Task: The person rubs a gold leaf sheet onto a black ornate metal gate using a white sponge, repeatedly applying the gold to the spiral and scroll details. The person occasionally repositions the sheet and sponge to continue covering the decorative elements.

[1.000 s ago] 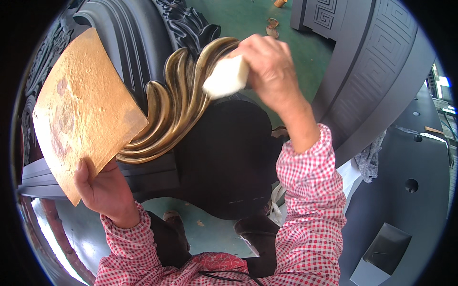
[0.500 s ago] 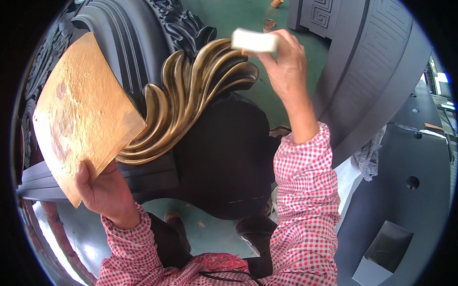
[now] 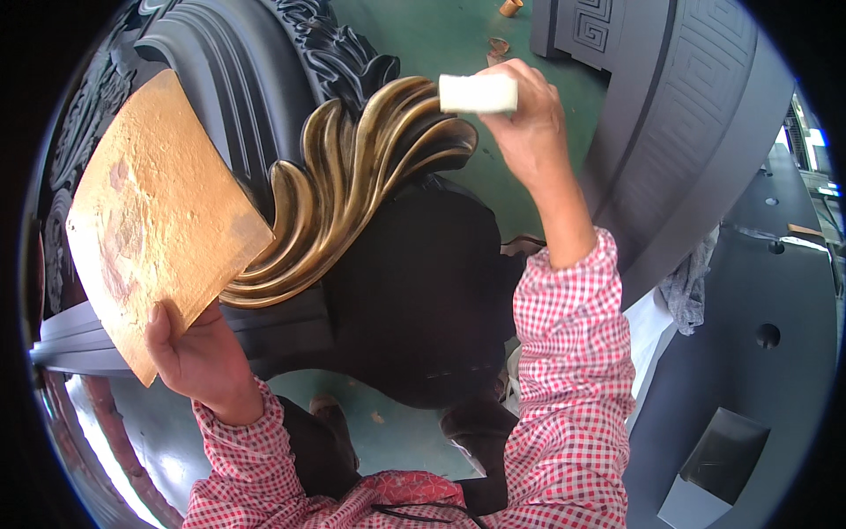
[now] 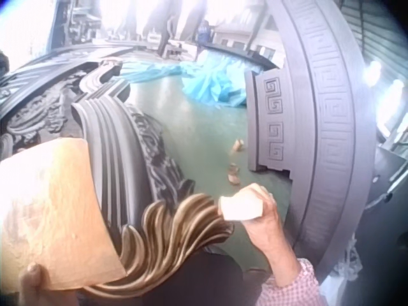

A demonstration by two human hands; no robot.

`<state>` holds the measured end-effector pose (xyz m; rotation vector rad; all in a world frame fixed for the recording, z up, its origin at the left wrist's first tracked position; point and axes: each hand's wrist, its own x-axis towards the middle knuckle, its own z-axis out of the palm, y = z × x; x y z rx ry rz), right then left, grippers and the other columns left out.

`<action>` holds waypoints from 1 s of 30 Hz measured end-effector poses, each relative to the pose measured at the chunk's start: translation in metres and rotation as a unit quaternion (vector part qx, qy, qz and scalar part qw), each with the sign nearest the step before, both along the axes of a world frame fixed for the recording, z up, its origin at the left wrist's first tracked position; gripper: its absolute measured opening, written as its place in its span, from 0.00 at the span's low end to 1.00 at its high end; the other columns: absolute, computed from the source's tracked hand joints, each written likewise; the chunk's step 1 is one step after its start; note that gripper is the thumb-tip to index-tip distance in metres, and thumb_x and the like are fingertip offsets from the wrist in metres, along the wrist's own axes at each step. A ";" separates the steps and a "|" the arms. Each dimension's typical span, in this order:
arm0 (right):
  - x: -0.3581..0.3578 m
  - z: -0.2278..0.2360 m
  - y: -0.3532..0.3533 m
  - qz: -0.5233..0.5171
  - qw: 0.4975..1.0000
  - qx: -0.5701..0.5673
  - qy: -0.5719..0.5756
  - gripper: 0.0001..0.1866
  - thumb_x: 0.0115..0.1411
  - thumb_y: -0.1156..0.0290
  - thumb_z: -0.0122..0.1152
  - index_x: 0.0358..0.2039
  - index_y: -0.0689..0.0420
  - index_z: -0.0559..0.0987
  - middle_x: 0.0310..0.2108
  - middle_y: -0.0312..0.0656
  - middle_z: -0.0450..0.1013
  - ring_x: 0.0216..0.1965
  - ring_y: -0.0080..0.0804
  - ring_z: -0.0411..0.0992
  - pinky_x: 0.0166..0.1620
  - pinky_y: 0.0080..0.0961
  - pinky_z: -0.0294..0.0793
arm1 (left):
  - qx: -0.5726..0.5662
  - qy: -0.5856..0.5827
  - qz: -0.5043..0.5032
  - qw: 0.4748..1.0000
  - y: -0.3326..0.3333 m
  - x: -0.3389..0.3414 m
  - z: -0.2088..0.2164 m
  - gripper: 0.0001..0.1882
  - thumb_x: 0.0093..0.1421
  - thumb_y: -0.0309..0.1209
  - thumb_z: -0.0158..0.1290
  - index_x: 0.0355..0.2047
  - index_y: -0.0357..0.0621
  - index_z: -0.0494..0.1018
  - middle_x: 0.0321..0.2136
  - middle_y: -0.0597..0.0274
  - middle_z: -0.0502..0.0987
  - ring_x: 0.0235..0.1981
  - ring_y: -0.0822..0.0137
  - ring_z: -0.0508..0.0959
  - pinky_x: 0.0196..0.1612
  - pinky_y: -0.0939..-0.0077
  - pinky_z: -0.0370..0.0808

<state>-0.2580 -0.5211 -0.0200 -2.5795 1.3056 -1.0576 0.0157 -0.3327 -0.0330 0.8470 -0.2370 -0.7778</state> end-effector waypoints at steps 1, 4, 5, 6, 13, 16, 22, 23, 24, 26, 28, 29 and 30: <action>0.004 0.000 0.004 0.019 0.998 0.033 -0.052 0.11 0.40 0.79 0.63 0.27 0.54 0.76 0.28 0.32 0.72 0.35 0.34 0.70 0.40 0.28 0.64 | -0.002 -0.002 -0.001 1.000 0.000 0.000 0.000 0.26 0.56 0.32 0.46 0.55 0.34 0.60 0.51 0.55 0.68 0.52 0.62 0.68 0.55 0.61 0.64; 0.026 -0.004 0.003 0.082 0.989 -0.055 0.112 0.10 0.43 0.80 0.61 0.28 0.53 0.75 0.28 0.32 0.70 0.35 0.31 0.69 0.40 0.27 0.63 | 0.002 -0.004 -0.004 1.000 0.000 -0.003 0.001 0.27 0.56 0.32 0.46 0.55 0.34 0.59 0.51 0.54 0.68 0.52 0.62 0.68 0.55 0.61 0.64; 0.023 -0.008 0.000 0.084 0.989 -0.063 0.104 0.10 0.43 0.80 0.61 0.28 0.53 0.75 0.27 0.31 0.70 0.34 0.31 0.69 0.40 0.27 0.63 | 0.004 -0.005 -0.005 1.000 0.000 -0.004 0.000 0.27 0.56 0.32 0.46 0.55 0.34 0.59 0.51 0.54 0.68 0.52 0.62 0.68 0.55 0.61 0.64; 0.021 -0.008 -0.005 0.065 0.988 -0.069 0.125 0.11 0.43 0.79 0.61 0.28 0.52 0.75 0.27 0.31 0.69 0.34 0.31 0.68 0.40 0.27 0.63 | 0.005 -0.008 -0.001 1.000 0.000 -0.002 0.000 0.27 0.56 0.32 0.46 0.55 0.34 0.59 0.51 0.54 0.68 0.52 0.62 0.68 0.55 0.61 0.64; 0.003 0.009 0.004 0.001 0.996 -0.059 0.067 0.11 0.40 0.78 0.64 0.27 0.52 0.76 0.30 0.32 0.72 0.37 0.33 0.70 0.39 0.29 0.66 | -0.005 0.002 -0.009 1.000 0.001 -0.002 0.000 0.26 0.56 0.32 0.46 0.54 0.34 0.60 0.50 0.53 0.68 0.52 0.61 0.68 0.54 0.61 0.64; 0.028 0.005 0.008 0.081 0.990 -0.049 0.102 0.11 0.41 0.81 0.62 0.27 0.53 0.76 0.29 0.32 0.71 0.35 0.31 0.69 0.39 0.27 0.64 | -0.008 -0.002 -0.014 1.000 0.002 -0.002 0.001 0.26 0.56 0.32 0.46 0.54 0.34 0.59 0.50 0.54 0.68 0.52 0.61 0.68 0.54 0.61 0.64; -0.003 0.008 -0.012 -0.015 0.976 -0.090 0.198 0.10 0.43 0.77 0.62 0.29 0.52 0.78 0.28 0.31 0.71 0.35 0.31 0.69 0.40 0.28 0.63 | -0.013 -0.004 -0.010 1.000 0.000 -0.001 0.000 0.25 0.57 0.31 0.45 0.55 0.35 0.59 0.51 0.55 0.68 0.52 0.62 0.68 0.54 0.62 0.64; -0.007 0.008 -0.008 -0.041 0.990 -0.048 0.124 0.10 0.45 0.74 0.62 0.31 0.53 0.78 0.28 0.33 0.71 0.35 0.33 0.69 0.40 0.29 0.64 | -0.011 -0.002 -0.004 1.000 -0.001 -0.001 0.001 0.25 0.57 0.31 0.45 0.55 0.35 0.59 0.51 0.55 0.68 0.52 0.62 0.68 0.54 0.62 0.64; -0.007 0.008 -0.002 -0.063 0.997 -0.004 0.044 0.10 0.46 0.71 0.63 0.32 0.54 0.78 0.28 0.35 0.72 0.34 0.35 0.70 0.39 0.30 0.65 | -0.013 -0.002 -0.007 1.000 -0.001 0.000 0.002 0.25 0.57 0.31 0.45 0.55 0.35 0.59 0.51 0.55 0.68 0.52 0.62 0.68 0.54 0.62 0.64; 0.004 0.006 0.006 -0.091 0.993 0.056 -0.057 0.12 0.47 0.67 0.63 0.33 0.56 0.78 0.28 0.38 0.72 0.33 0.38 0.70 0.38 0.32 0.66 | -0.017 -0.002 -0.012 1.000 0.000 0.001 0.002 0.26 0.57 0.31 0.45 0.55 0.35 0.59 0.51 0.55 0.67 0.52 0.62 0.68 0.54 0.62 0.64; 0.013 0.007 0.015 -0.096 0.991 0.063 -0.070 0.16 0.47 0.62 0.64 0.32 0.60 0.77 0.26 0.44 0.73 0.32 0.42 0.71 0.36 0.36 0.68 | -0.014 0.002 -0.020 1.000 0.001 0.001 0.000 0.26 0.57 0.31 0.45 0.55 0.35 0.59 0.51 0.55 0.67 0.52 0.62 0.68 0.54 0.62 0.65; 0.016 0.006 0.014 -0.104 0.994 0.031 -0.017 0.16 0.48 0.61 0.64 0.30 0.61 0.77 0.26 0.44 0.73 0.32 0.41 0.71 0.36 0.35 0.68 | -0.013 0.005 -0.023 1.000 0.001 0.001 0.000 0.26 0.57 0.31 0.45 0.55 0.35 0.59 0.51 0.55 0.67 0.52 0.62 0.68 0.54 0.62 0.65; 0.020 0.003 0.012 -0.108 0.994 0.001 0.034 0.16 0.48 0.60 0.64 0.27 0.61 0.77 0.26 0.44 0.73 0.32 0.41 0.71 0.36 0.35 0.67 | -0.014 0.000 -0.021 1.000 0.001 0.000 0.000 0.26 0.57 0.31 0.46 0.55 0.35 0.59 0.51 0.55 0.67 0.52 0.62 0.68 0.54 0.62 0.65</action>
